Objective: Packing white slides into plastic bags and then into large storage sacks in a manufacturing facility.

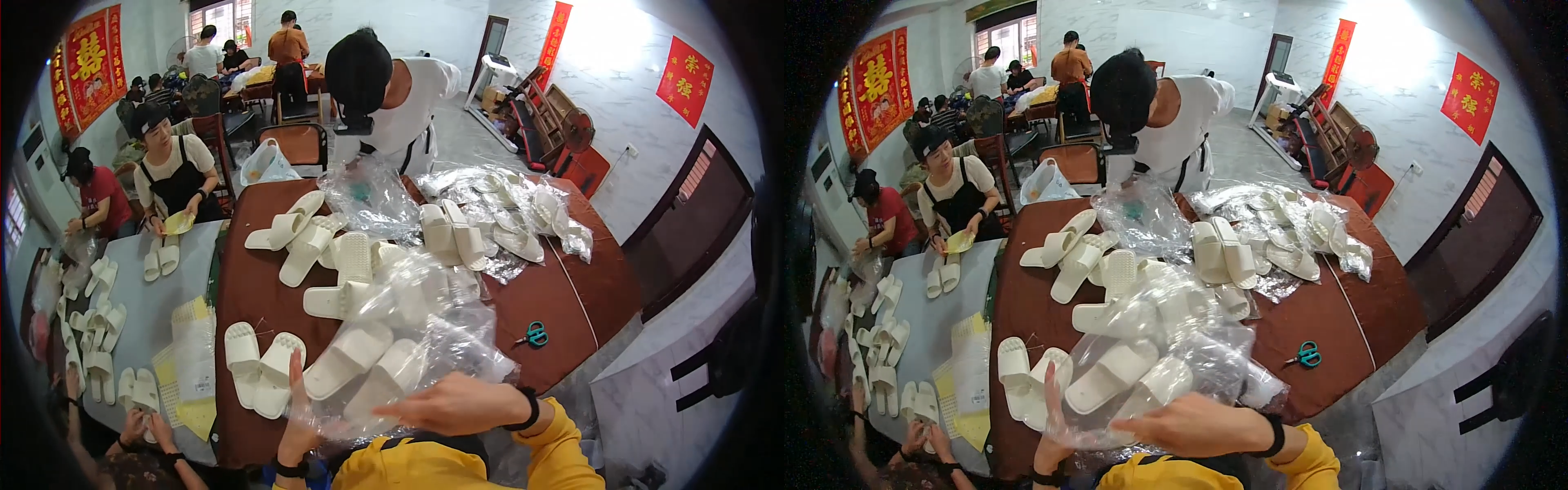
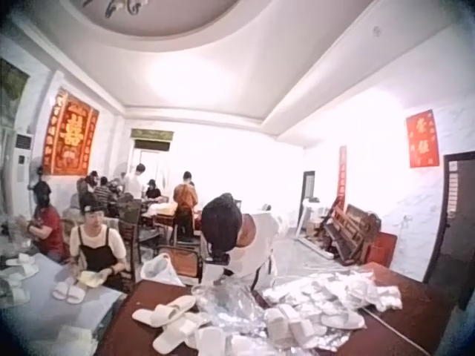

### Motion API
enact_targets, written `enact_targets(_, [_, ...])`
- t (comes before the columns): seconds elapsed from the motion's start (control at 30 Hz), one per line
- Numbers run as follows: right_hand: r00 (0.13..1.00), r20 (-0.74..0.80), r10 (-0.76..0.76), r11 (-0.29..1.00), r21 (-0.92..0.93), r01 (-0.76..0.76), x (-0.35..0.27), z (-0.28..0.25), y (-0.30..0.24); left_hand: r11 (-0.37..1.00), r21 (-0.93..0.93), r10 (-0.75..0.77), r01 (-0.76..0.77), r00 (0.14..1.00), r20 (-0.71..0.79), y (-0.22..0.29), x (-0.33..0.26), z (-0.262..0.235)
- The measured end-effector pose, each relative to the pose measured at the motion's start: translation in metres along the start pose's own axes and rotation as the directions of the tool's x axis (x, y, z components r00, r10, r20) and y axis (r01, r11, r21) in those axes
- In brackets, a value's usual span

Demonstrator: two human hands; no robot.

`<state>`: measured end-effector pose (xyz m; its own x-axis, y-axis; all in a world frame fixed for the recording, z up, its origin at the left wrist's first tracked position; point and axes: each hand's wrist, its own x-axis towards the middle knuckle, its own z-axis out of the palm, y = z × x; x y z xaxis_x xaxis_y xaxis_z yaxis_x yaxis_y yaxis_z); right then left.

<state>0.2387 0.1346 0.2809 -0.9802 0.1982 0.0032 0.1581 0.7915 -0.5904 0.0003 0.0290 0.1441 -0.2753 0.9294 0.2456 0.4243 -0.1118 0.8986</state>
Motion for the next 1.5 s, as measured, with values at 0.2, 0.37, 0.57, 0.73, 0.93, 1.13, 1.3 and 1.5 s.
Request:
enact_targets(0.2, [0.967,0.233,-0.100,0.990,0.117,0.075,-0.003,0.005,-0.005,0.945,-0.326,0.035,-0.015,0.998,0.056,0.058,-0.013,-0.035])
enact_targets(0.37, [0.995,0.001,-0.096,0.994,0.054,0.095,-0.024,-0.003,0.000,0.922,-0.215,0.329,-0.323,0.944,-0.011,0.037,-0.025,-0.034])
enact_targets(0.57, [0.901,-0.374,-0.221,0.919,-0.390,0.063,-0.024,-0.021,-0.002,0.968,0.223,0.172,-0.112,0.948,-0.267,0.060,-0.008,-0.059])
enact_targets(0.73, [0.906,-0.351,-0.237,0.887,-0.459,0.055,-0.023,0.006,0.011,0.971,-0.236,-0.095,0.045,0.974,-0.205,0.072,0.032,-0.065])
enact_targets(0.93, [0.852,-0.506,0.135,0.989,0.018,-0.146,-0.049,0.043,0.052,0.986,-0.109,-0.060,0.127,0.877,0.477,0.003,0.031,-0.062])
enact_targets(1.13, [0.794,0.038,0.606,0.583,0.659,-0.476,-0.102,0.095,0.117,0.797,-0.118,-0.380,0.592,0.644,0.664,-0.097,0.014,0.009])
enact_targets(1.3, [0.790,0.300,0.535,0.571,0.560,-0.599,-0.151,0.152,0.141,0.706,-0.072,-0.265,0.705,0.356,0.896,-0.134,-0.028,0.071])
enact_targets(1.5, [0.832,0.074,0.550,0.664,0.565,-0.489,-0.170,0.226,0.153,0.923,0.000,-0.209,0.384,0.502,0.839,-0.116,-0.013,0.085])
